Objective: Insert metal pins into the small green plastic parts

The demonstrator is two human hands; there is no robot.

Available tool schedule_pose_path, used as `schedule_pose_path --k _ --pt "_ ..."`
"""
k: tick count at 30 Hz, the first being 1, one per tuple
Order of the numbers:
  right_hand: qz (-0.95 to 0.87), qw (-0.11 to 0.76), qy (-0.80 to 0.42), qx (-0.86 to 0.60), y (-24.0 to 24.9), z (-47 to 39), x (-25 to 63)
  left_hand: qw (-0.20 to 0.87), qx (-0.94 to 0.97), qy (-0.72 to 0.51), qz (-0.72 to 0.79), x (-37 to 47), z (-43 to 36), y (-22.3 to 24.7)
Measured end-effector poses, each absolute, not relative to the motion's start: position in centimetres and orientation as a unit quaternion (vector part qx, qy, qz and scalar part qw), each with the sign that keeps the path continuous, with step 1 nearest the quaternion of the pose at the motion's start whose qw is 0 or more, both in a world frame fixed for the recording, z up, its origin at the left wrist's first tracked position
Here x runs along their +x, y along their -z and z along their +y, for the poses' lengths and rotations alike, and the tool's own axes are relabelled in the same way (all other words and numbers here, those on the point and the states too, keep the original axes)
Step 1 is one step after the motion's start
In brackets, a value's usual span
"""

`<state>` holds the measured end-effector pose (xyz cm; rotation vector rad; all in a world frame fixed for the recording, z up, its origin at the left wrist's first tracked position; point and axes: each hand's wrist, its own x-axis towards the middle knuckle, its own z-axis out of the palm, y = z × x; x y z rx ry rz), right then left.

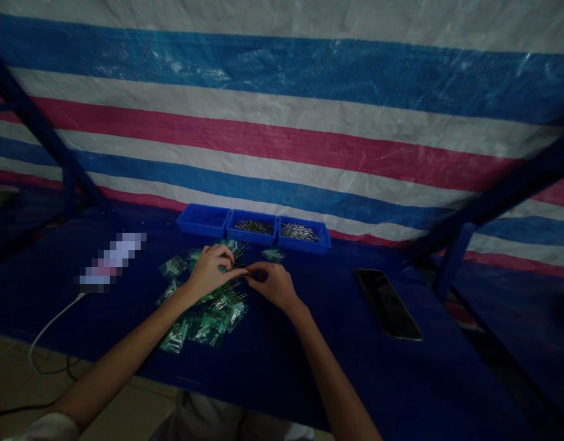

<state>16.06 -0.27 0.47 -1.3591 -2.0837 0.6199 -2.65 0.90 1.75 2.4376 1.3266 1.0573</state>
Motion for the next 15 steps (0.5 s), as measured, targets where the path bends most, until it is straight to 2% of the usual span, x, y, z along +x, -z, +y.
schedule_pose_path --k 6,10,15 --pt "-0.648 0.454 -0.376 -0.482 0.0 0.6 15.3 0.161 0.813 -0.376 0.414 -2.3 1.2 -0.9" --pt "-0.541 0.496 -0.474 -0.487 0.3 0.2 14.4 0.191 0.789 -0.415 0.411 -1.9 1.3 -0.4" --pt "-0.47 0.525 -0.505 -0.498 0.1 -0.2 14.3 0.201 0.757 -0.45 0.43 -1.7 1.0 -0.7"
